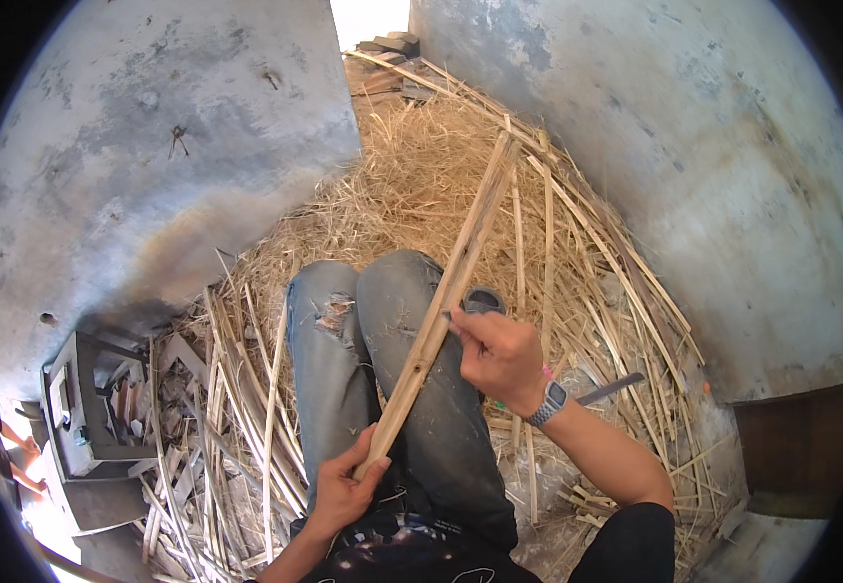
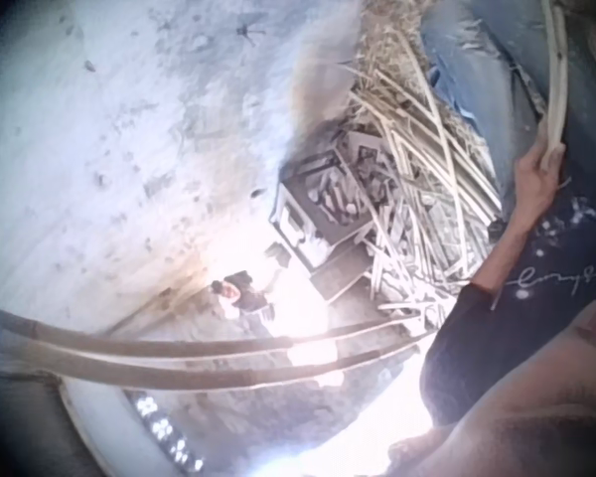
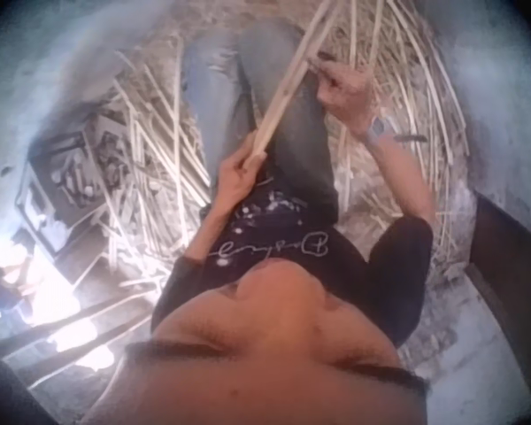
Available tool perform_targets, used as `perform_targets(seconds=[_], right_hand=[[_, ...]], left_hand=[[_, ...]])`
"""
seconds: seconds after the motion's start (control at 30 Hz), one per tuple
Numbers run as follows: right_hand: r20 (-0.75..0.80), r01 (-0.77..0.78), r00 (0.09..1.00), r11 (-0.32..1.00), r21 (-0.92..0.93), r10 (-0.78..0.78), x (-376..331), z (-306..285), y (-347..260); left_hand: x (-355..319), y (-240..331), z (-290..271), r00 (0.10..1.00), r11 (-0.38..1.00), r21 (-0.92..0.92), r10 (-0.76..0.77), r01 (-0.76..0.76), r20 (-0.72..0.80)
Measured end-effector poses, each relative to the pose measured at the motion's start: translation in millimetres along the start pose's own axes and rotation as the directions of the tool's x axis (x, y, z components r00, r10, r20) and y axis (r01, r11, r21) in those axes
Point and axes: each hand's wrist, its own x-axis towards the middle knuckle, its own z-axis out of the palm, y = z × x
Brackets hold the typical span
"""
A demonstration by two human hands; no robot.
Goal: The person holds a wooden stick, scrapes its surface using a blade, and carves and shaves along its length using a small knife.
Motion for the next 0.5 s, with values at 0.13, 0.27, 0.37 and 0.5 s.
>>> perform_targets(seconds=[0.13, 0.27, 0.37, 0.5], right_hand=[[0.21, 0.021, 0.977, 1.0, -0.005, -0.02, -22, -1, -9], [0.025, -0.017, 1.0, 1.0, 0.027, 0.016, -7, 3, 4], [0.134, 0.025, 0.991, 1.0, 0.008, -0.026, -16, -3, -1], [0.18, 0.016, 0.983, 0.998, 0.055, -0.025, -17, -3, -6]], left_hand=[[-1, 2, 0, 0.992, 0.99, -0.068, -0.125, 0.126, 0.029], [-2, 0, 0, 0.998, 0.997, -0.057, -0.059, 0.06, 0.011], [-2, 2, -2, 0.997, 0.996, -0.043, -0.073, 0.074, 0.026], [-2, -1, 1, 0.999, 0.997, -0.075, -0.031, 0.03, -0.02]])
